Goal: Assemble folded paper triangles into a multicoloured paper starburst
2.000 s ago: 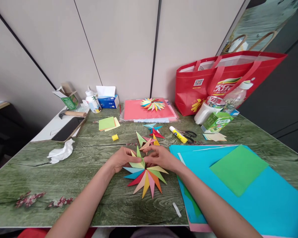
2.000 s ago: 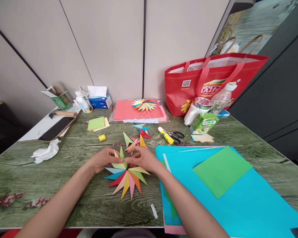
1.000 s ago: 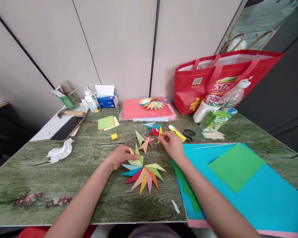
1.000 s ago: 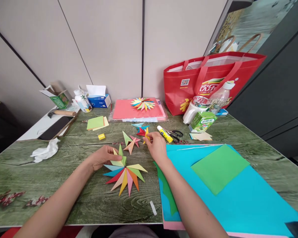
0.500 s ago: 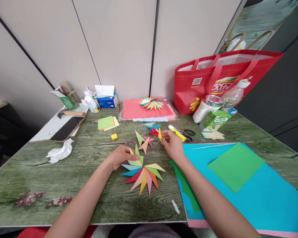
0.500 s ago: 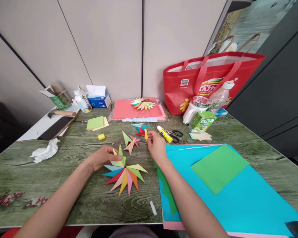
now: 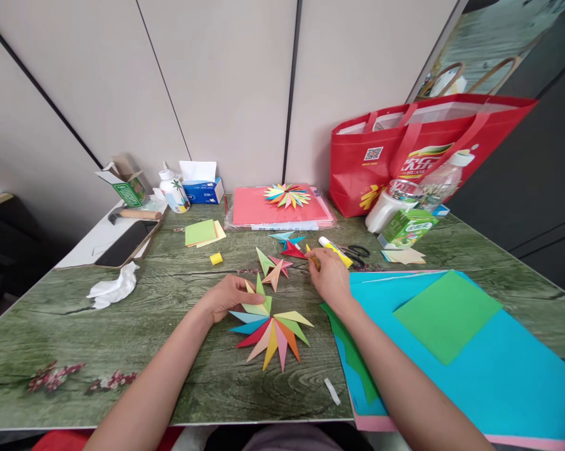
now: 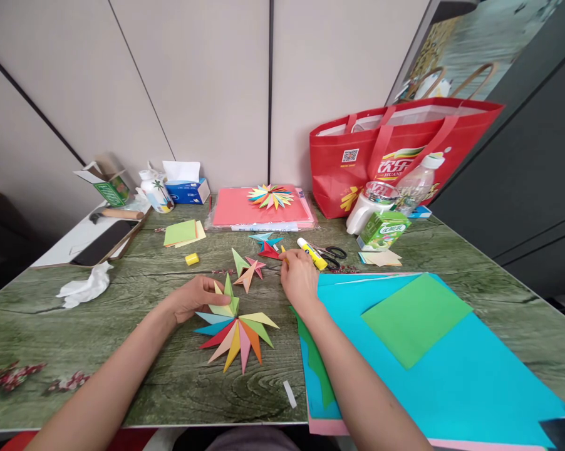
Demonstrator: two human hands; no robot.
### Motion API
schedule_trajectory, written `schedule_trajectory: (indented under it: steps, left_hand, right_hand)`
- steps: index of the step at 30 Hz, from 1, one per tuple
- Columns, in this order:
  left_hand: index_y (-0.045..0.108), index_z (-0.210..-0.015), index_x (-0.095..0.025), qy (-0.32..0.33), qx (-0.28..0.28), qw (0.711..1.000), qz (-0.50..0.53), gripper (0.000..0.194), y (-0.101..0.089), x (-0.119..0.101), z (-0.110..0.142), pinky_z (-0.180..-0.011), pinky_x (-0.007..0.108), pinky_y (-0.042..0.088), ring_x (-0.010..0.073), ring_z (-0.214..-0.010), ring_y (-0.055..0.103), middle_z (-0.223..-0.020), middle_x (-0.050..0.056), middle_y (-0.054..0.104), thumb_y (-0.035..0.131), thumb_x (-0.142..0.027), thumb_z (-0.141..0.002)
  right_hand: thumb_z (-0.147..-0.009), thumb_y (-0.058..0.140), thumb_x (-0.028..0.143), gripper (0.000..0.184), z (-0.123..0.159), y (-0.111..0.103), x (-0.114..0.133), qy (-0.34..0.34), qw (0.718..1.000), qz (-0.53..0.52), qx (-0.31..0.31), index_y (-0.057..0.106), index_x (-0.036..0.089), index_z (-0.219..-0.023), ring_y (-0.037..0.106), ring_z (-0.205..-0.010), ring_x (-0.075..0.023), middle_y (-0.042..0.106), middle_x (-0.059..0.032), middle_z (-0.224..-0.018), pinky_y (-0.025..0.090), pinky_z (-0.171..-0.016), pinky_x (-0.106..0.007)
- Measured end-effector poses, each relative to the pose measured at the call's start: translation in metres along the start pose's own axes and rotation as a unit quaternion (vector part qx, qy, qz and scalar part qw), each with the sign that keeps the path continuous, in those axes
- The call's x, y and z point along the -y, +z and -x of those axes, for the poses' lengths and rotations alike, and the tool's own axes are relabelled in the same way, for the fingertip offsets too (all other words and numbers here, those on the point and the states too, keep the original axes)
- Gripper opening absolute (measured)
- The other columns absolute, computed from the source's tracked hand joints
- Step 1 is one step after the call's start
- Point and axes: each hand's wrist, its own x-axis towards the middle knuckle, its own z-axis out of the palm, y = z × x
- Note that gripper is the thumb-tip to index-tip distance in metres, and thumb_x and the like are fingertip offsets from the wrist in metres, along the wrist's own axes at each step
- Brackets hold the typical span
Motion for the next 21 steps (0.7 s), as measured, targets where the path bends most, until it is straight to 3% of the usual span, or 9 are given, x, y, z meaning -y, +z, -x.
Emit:
schedule_trajectory:
  steps: [3,6,8,11,16,18,21]
  left_hand:
    - [0.064,-0.061,-0.011,0.002,0.002,1.000,0.000,0.034,0.000,0.000,0.000,-0.040,0.019,0.039,0.0091,-0.044,0.054,-0.054,0.001,0.063,0.081,-0.031,-0.039]
    - [0.063,-0.059,-0.011,0.005,-0.001,1.000,-0.002,0.032,0.000,-0.001,0.000,-0.039,0.018,0.037,0.0081,-0.042,0.052,-0.052,0.000,0.061,0.081,-0.031,-0.040]
    - [0.063,-0.059,-0.011,0.006,-0.001,1.000,-0.001,0.032,0.001,-0.001,0.000,-0.038,0.018,0.036,0.0076,-0.041,0.051,-0.051,0.000,0.061,0.081,-0.030,-0.040]
    - [0.063,-0.059,-0.011,0.005,0.002,1.000,0.005,0.031,0.001,-0.001,0.000,-0.039,0.018,0.037,0.0077,-0.041,0.051,-0.051,-0.001,0.060,0.081,-0.030,-0.040]
    - [0.064,-0.059,-0.011,0.001,0.000,1.000,0.003,0.031,0.002,-0.001,0.001,-0.038,0.019,0.037,0.0082,-0.040,0.051,-0.049,-0.001,0.060,0.081,-0.029,-0.039]
    - [0.064,-0.060,-0.011,0.001,0.001,1.000,0.004,0.032,0.002,-0.001,0.001,-0.039,0.019,0.037,0.0085,-0.041,0.051,-0.049,0.000,0.060,0.081,-0.029,-0.040]
    - [0.064,-0.060,-0.011,0.003,0.004,1.000,0.009,0.032,0.002,-0.001,0.001,-0.039,0.018,0.038,0.0081,-0.041,0.051,-0.050,-0.001,0.060,0.081,-0.027,-0.039]
  right_hand:
    - [-0.075,0.041,0.008,0.029,0.001,-0.003,0.009,-0.133,0.987,-0.087,-0.006,0.062,0.020,-0.089,0.049,-0.102,-0.0235,0.055,-0.0094,-0.108,0.041,-0.084,-0.041]
    - [-0.073,0.037,0.000,0.041,0.006,-0.002,0.020,-0.252,0.959,-0.109,0.069,0.062,0.024,-0.094,0.033,-0.121,-0.0227,0.045,-0.0045,-0.125,0.033,-0.095,-0.044]
    - [-0.070,0.036,-0.003,0.049,0.009,0.001,0.025,-0.292,0.945,-0.081,0.121,0.059,0.025,-0.102,0.023,-0.127,-0.0232,0.042,-0.0025,-0.130,0.029,-0.097,-0.047]
    - [-0.070,0.036,-0.003,0.049,0.011,0.008,0.022,-0.282,0.947,-0.043,0.146,0.056,0.023,-0.108,0.027,-0.124,-0.0247,0.050,-0.0039,-0.124,0.028,-0.097,-0.050]
    - [-0.076,0.038,0.004,0.032,0.006,0.012,0.011,-0.183,0.981,-0.044,0.052,0.061,0.016,-0.094,0.041,-0.113,-0.0246,0.061,-0.0093,-0.102,0.033,-0.093,-0.045]
    - [-0.076,0.039,0.005,0.032,0.005,0.011,0.014,-0.215,0.973,-0.057,0.060,0.061,0.018,-0.096,0.037,-0.118,-0.0236,0.057,-0.0086,-0.112,0.031,-0.096,-0.045]
    - [-0.076,0.039,0.005,0.039,0.009,0.012,0.023,-0.281,0.951,-0.047,0.123,0.059,0.023,-0.104,0.024,-0.128,-0.0237,0.048,-0.0046,-0.125,0.021,-0.100,-0.051]
